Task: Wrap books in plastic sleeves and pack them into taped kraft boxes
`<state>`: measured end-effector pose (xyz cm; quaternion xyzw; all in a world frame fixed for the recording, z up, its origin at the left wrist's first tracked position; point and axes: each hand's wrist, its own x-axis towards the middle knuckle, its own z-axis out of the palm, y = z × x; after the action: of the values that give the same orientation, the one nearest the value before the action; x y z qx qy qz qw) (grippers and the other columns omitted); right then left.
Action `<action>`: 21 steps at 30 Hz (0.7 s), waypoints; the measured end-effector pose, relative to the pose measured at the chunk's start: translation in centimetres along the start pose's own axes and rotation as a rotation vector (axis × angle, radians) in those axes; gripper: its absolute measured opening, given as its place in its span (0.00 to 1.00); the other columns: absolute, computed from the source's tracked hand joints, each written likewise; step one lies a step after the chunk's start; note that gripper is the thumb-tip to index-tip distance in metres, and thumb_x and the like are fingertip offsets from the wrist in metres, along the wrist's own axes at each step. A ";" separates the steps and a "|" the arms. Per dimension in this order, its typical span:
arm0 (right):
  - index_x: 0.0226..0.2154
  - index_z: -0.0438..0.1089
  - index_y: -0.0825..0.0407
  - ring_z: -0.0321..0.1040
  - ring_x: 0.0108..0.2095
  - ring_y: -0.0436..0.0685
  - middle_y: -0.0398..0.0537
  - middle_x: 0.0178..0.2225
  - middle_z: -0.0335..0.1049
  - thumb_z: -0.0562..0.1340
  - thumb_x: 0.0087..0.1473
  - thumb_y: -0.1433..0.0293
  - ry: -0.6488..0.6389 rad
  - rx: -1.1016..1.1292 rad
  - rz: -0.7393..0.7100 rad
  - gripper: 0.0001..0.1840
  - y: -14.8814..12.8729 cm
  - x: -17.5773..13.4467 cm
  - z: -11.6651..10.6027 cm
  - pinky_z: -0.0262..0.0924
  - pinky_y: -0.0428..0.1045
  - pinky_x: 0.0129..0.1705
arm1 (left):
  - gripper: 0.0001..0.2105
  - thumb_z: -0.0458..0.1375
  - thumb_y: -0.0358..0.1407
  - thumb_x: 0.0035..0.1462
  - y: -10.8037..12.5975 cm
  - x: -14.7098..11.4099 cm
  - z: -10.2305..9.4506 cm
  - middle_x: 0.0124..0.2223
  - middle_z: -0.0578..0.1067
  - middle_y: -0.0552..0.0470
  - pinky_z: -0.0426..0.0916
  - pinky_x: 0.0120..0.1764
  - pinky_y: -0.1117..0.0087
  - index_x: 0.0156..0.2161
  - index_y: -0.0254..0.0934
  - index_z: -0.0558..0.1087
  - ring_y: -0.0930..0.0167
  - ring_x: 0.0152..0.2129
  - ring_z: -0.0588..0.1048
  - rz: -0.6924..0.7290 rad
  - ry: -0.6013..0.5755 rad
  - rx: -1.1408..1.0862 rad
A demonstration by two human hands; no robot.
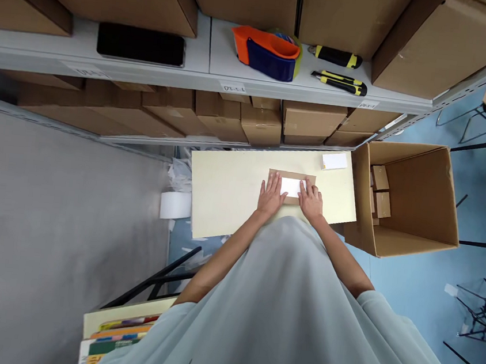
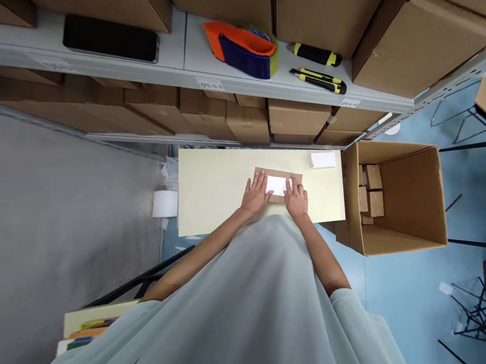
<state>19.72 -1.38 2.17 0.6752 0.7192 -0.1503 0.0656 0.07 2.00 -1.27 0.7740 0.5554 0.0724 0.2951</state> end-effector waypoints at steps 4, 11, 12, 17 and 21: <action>0.79 0.47 0.57 0.54 0.68 0.72 0.58 0.80 0.45 0.41 0.76 0.66 0.016 0.026 -0.005 0.34 0.8 -0.4 0.7 0.61 0.65 0.64 | 0.31 0.40 0.38 0.76 -1.2 0.0 -0.5 0.81 0.48 0.41 0.39 0.77 0.44 0.79 0.32 0.49 0.58 0.79 0.42 0.035 -0.012 0.018; 0.79 0.46 0.59 0.54 0.69 0.74 0.63 0.80 0.40 0.43 0.77 0.58 0.023 0.031 0.028 0.37 -0.2 -0.3 0.9 0.60 0.67 0.64 | 0.28 0.42 0.37 0.76 -0.4 -0.8 -0.6 0.80 0.52 0.43 0.39 0.77 0.43 0.76 0.35 0.59 0.56 0.79 0.44 0.180 -0.066 0.072; 0.79 0.47 0.58 0.54 0.68 0.75 0.64 0.80 0.40 0.43 0.77 0.58 0.026 0.032 0.031 0.37 -0.4 -0.2 0.9 0.60 0.67 0.64 | 0.27 0.43 0.38 0.77 0.0 -1.0 -0.5 0.80 0.53 0.44 0.39 0.77 0.42 0.76 0.37 0.60 0.55 0.79 0.44 0.205 -0.083 0.071; 0.78 0.51 0.55 0.55 0.69 0.72 0.61 0.80 0.42 0.45 0.76 0.65 0.035 0.090 0.009 0.33 0.3 -0.1 0.9 0.61 0.66 0.66 | 0.25 0.45 0.39 0.77 0.0 -2.1 -0.4 0.80 0.53 0.47 0.42 0.77 0.44 0.74 0.42 0.65 0.56 0.79 0.44 0.213 -0.077 0.006; 0.79 0.42 0.62 0.49 0.75 0.72 0.69 0.79 0.41 0.46 0.76 0.63 0.081 0.238 0.129 0.37 2.6 -1.5 2.1 0.56 0.68 0.71 | 0.32 0.48 0.44 0.76 -2.2 -3.0 -0.5 0.81 0.47 0.37 0.51 0.75 0.45 0.78 0.34 0.53 0.55 0.79 0.45 -0.047 0.062 -0.147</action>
<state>22.21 -3.30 0.27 0.7284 0.6537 -0.2025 -0.0346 -3.04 -0.01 -1.37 0.7345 0.5754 0.1300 0.3354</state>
